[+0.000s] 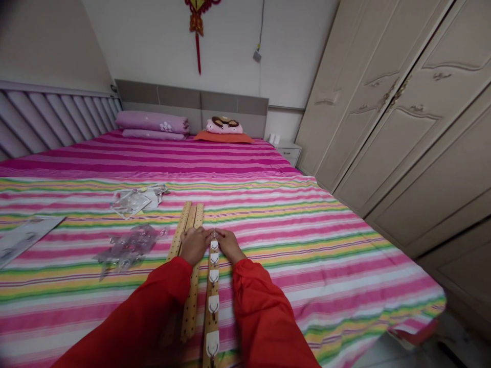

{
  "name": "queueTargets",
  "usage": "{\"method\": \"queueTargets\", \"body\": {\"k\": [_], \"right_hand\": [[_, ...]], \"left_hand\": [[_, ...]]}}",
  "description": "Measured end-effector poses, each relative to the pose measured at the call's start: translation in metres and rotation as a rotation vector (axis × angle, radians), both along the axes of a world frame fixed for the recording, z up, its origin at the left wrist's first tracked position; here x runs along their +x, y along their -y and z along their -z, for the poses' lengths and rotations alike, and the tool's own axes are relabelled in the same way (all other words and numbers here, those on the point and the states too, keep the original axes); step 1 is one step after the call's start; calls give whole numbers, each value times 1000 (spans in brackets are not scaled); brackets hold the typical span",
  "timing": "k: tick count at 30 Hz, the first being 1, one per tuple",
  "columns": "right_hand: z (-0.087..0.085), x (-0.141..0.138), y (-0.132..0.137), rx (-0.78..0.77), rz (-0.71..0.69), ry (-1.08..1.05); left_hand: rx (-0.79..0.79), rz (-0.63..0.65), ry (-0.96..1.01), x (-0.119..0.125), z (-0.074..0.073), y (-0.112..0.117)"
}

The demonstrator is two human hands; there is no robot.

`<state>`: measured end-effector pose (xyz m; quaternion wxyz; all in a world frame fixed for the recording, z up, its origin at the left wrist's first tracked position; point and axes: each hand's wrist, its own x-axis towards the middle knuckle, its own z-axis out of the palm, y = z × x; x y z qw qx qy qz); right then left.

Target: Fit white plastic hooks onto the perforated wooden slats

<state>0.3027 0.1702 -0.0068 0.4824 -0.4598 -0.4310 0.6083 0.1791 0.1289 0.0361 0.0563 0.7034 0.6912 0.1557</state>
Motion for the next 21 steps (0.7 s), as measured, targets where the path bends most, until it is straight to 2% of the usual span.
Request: {"method": "queueTargets", "body": {"k": [10, 21], "right_hand": [[-2, -5, 2, -42, 50, -11], [-9, 4, 14, -51, 92, 19]], "left_hand": [[-47, 11, 8, -4, 0, -3], [7, 2, 42, -6, 5, 3]]}}
